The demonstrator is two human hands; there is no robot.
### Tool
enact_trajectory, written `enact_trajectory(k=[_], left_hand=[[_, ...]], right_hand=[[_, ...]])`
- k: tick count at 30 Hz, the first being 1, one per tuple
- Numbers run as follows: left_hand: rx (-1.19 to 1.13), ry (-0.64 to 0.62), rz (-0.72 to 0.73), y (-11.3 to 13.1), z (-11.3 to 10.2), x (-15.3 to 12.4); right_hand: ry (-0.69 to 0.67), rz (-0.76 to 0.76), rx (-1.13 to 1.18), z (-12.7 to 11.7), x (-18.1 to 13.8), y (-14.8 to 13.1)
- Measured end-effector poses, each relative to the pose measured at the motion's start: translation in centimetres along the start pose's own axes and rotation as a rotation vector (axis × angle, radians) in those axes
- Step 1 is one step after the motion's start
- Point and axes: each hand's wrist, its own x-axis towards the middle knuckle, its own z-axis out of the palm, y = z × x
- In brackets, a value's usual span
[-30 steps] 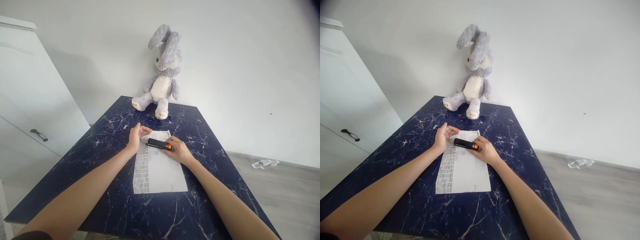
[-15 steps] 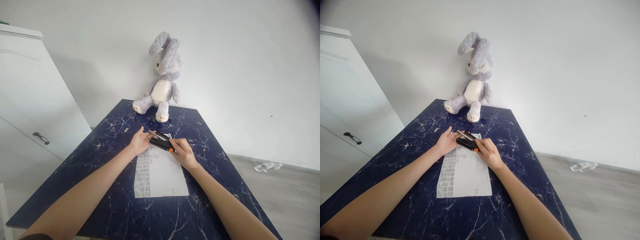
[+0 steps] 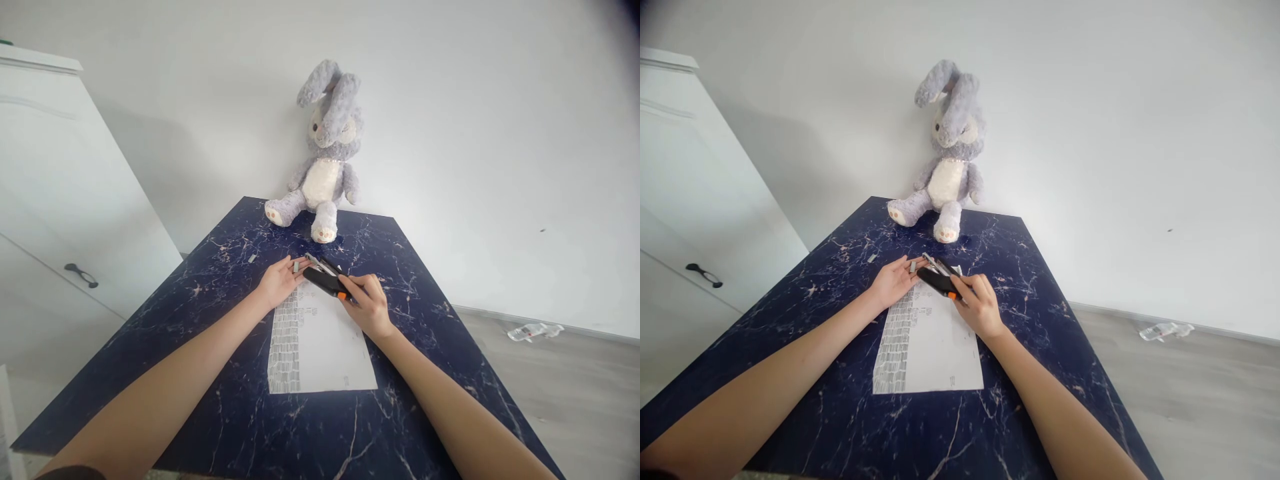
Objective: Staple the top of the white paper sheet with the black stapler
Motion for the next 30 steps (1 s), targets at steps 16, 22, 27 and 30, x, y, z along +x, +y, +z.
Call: enact_trajectory(k=[16,22,27,30], left_hand=[[0.077,0.195,0.51,1.1,-1.0,0.2],[0.2,0.033,0.434,0.7,0.1,-0.7],[0.428,-0.215,0.351,0.1,1.0,-1.8],[0.526,-0.311,0.28,-0.1,1.2,-2.5]], right_hand=[[-0.235,0.72,0.415,0.9,0.3,1.1],[-0.337,0.721,0.3,1.0,0.3,1.0],[-0.377,0.504,0.241,1.2,0.4,0.7],[-0.235,0.33,0.239,0.8,0.5,0.1]])
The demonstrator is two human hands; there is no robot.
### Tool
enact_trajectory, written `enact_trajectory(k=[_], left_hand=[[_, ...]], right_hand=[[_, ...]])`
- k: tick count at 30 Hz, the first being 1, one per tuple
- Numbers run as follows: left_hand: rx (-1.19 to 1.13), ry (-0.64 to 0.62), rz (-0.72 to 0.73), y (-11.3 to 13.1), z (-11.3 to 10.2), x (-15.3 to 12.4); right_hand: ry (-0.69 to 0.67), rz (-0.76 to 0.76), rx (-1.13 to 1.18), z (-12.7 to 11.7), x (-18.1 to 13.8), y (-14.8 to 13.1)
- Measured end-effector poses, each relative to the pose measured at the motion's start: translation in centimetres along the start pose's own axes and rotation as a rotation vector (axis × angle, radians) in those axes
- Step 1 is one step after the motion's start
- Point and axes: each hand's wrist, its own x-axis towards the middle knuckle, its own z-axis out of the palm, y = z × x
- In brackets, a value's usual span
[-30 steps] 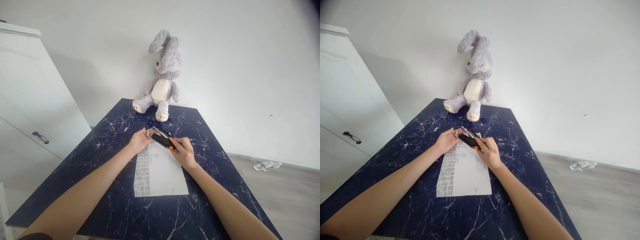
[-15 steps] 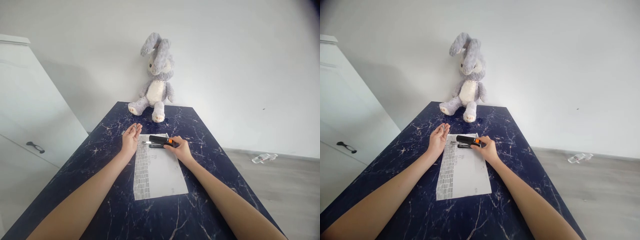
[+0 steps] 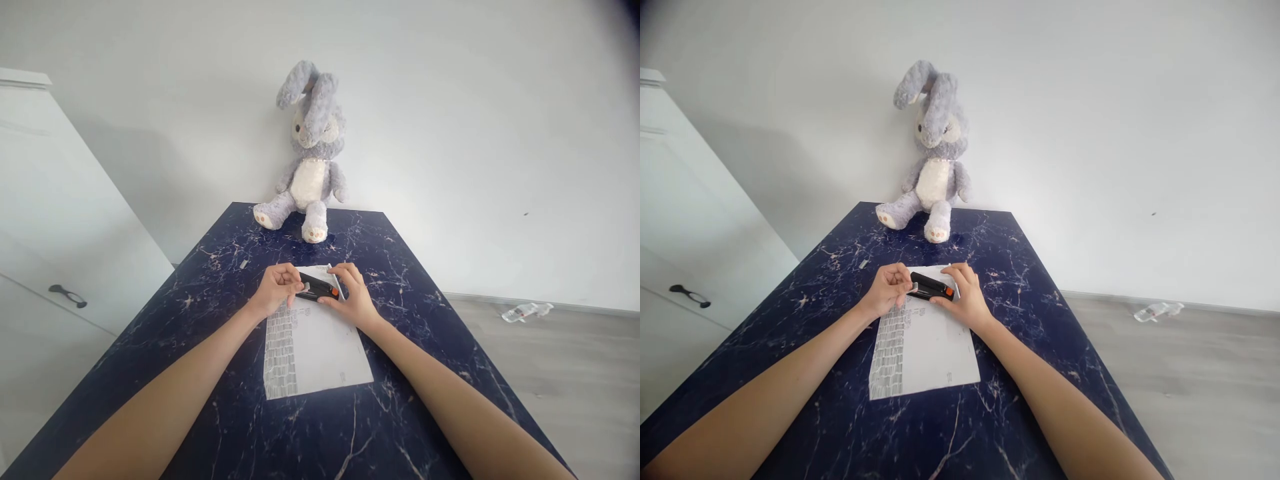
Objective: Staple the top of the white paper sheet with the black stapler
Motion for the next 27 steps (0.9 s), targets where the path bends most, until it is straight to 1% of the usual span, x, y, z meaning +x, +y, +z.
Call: enact_trajectory(k=[2,5,7,10,16,21,25,27], left_hand=[[0.029,-0.074,-0.054,0.1,0.2,-0.3],[0.075,-0.171,-0.115,0.0,0.3,-0.5],[0.102,-0.214,-0.132,0.0,0.4,-0.6],[0.106,-0.246,-0.134,0.0,0.5,-0.6],[0.1,-0.264,-0.114,-0.1,0.5,-0.5],[0.107,-0.247,-0.123,-0.1,0.4,-0.5],[0.102,-0.227,-0.112,0.0,0.1,-0.6],[0.06,-0.204,-0.099,0.0,-0.1,-0.6]], right_hand=[[0.042,-0.15,-0.031,-0.2,-0.3,-0.5],[-0.006,-0.377,-0.098,-0.3,-0.8,-1.3],[-0.041,-0.465,-0.134,-0.4,-1.0,-1.7],[-0.042,-0.536,-0.146,-0.4,-1.1,-2.0],[-0.007,-0.58,-0.169,-0.5,-1.1,-2.1],[-0.002,-0.562,-0.147,-0.2,-1.3,-1.9],[-0.038,-0.439,-0.147,0.0,-1.6,-1.5],[-0.007,-0.337,-0.148,-0.2,-1.4,-1.0]])
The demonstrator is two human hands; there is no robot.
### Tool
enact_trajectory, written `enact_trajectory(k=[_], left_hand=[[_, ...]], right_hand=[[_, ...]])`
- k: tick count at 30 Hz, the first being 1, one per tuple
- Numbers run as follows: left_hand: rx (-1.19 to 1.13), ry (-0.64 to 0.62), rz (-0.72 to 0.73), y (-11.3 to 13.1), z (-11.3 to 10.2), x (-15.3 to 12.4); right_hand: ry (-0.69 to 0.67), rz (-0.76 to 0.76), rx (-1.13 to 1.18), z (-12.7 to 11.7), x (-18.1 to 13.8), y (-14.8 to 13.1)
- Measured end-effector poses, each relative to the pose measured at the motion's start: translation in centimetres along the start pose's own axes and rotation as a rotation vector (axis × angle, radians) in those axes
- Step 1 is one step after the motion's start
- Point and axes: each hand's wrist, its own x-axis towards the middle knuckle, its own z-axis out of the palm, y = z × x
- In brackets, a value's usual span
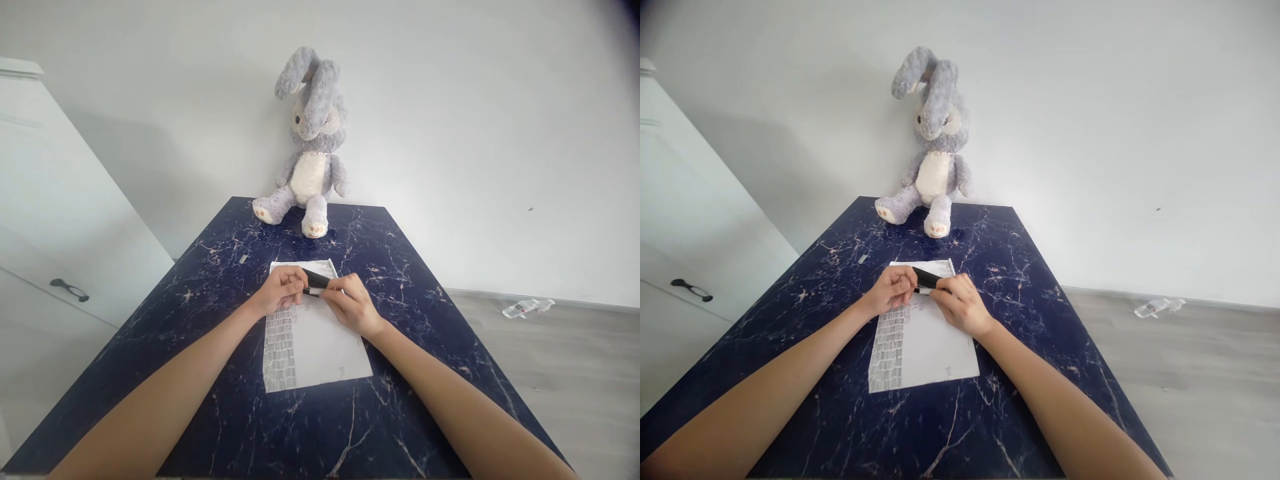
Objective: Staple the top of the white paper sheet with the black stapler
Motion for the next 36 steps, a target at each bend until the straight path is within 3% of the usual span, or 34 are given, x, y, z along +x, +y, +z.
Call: enact_trajectory(k=[5,8,10,12,14,16,19,24,32,36], left_hand=[[-0.083,0.123,0.047,0.6,0.1,-0.1],[0.013,0.38,0.145,1.7,-1.1,-0.4],[0.229,0.604,0.195,2.6,-3.2,-0.9],[0.622,0.791,0.174,3.3,-6.0,-1.7],[1.061,0.958,0.089,3.5,-8.7,-2.6],[1.298,1.061,-0.084,3.1,-10.6,-3.2],[1.43,1.077,-0.318,2.3,-11.4,-3.3],[1.508,1.021,-0.411,1.7,-10.3,-2.7],[1.592,0.847,-0.345,1.1,-10.1,-2.1],[1.513,0.777,-0.131,0.6,-10.1,-1.5]], right_hand=[[0.214,0.319,-0.1,-1.2,0.3,2.6],[0.335,0.466,-0.194,-2.6,0.1,4.5],[0.392,0.533,-0.256,-3.4,-0.3,5.7],[0.407,0.585,-0.309,-3.7,-0.9,6.9],[0.339,0.642,-0.335,-3.5,-1.6,8.0],[0.181,0.726,-0.33,-3.0,-2.2,9.0],[-0.016,0.839,-0.314,-2.1,-2.9,9.9],[0.005,0.826,-0.323,-1.5,-3.2,10.3],[0.067,0.827,-0.3,-1.7,-3.4,10.7],[0.134,0.796,-0.301,-2.1,-2.4,9.6]])
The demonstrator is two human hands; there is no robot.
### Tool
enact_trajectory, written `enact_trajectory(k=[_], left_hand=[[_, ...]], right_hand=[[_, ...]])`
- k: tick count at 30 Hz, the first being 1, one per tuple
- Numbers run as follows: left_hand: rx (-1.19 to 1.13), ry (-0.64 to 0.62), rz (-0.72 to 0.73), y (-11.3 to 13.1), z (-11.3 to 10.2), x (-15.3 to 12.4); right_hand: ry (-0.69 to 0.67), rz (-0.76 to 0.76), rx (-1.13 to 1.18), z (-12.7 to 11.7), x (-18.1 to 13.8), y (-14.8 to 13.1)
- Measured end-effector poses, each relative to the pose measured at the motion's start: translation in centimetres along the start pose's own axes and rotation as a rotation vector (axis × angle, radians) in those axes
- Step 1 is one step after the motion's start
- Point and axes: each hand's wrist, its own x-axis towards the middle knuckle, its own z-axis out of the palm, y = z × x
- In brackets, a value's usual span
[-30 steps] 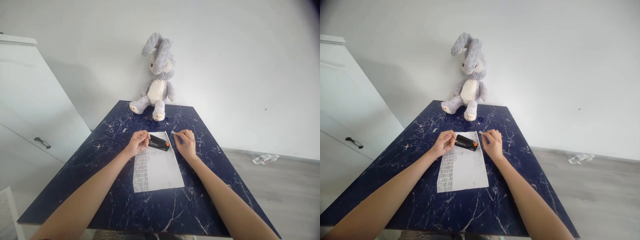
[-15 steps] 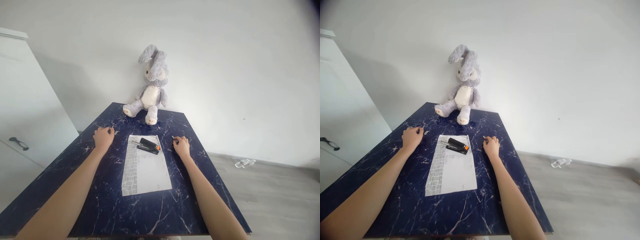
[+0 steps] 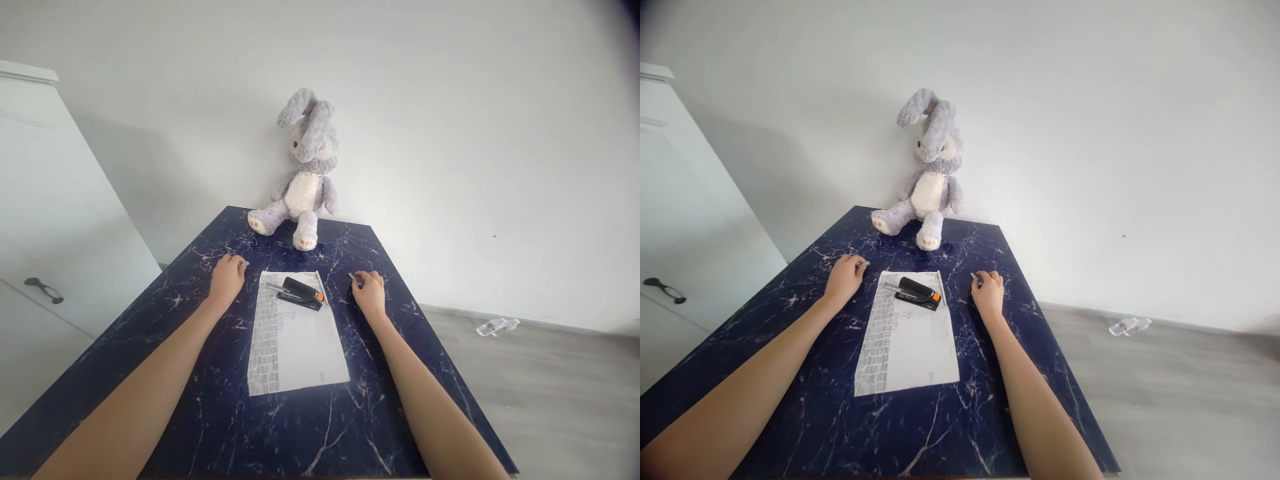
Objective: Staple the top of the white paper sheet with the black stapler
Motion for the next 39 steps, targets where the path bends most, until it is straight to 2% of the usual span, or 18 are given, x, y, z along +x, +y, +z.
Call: enact_trajectory(k=[3,4,6,10,12,14,16,24,33,39], left_hand=[[-0.24,0.096,0.103,1.3,0.3,-0.1],[-0.329,0.098,0.132,1.8,0.3,-0.3],[-0.488,0.02,0.207,2.8,0.3,-0.6],[-0.689,-0.227,0.336,4.0,0.0,-1.2],[-0.76,-0.285,0.365,4.0,-0.2,-1.2],[-0.798,-0.305,0.407,3.9,-0.4,-1.1],[-0.802,-0.312,0.445,3.8,-0.4,-1.0],[-0.822,-0.379,0.367,3.9,-0.5,-1.0],[-0.772,-0.475,0.361,3.8,-0.8,-1.1],[-0.738,-0.433,0.362,3.6,-0.5,-0.8]], right_hand=[[0.066,-0.139,0.109,-0.8,-0.5,-2.7],[0.067,-0.201,0.156,-1.0,-0.8,-3.7],[0.019,-0.31,0.243,-1.3,-1.6,-5.9],[-0.249,-0.496,0.376,-1.4,-3.1,-8.6],[-0.412,-0.557,0.406,-1.2,-3.5,-9.1],[-0.523,-0.572,0.41,-1.1,-3.6,-9.1],[-0.565,-0.563,0.407,-0.9,-3.6,-8.8],[-0.567,-0.541,0.415,-0.4,-3.3,-8.2],[-0.575,-0.537,0.441,-0.5,-3.2,-8.1],[-0.579,-0.539,0.444,-0.5,-3.2,-8.1]])
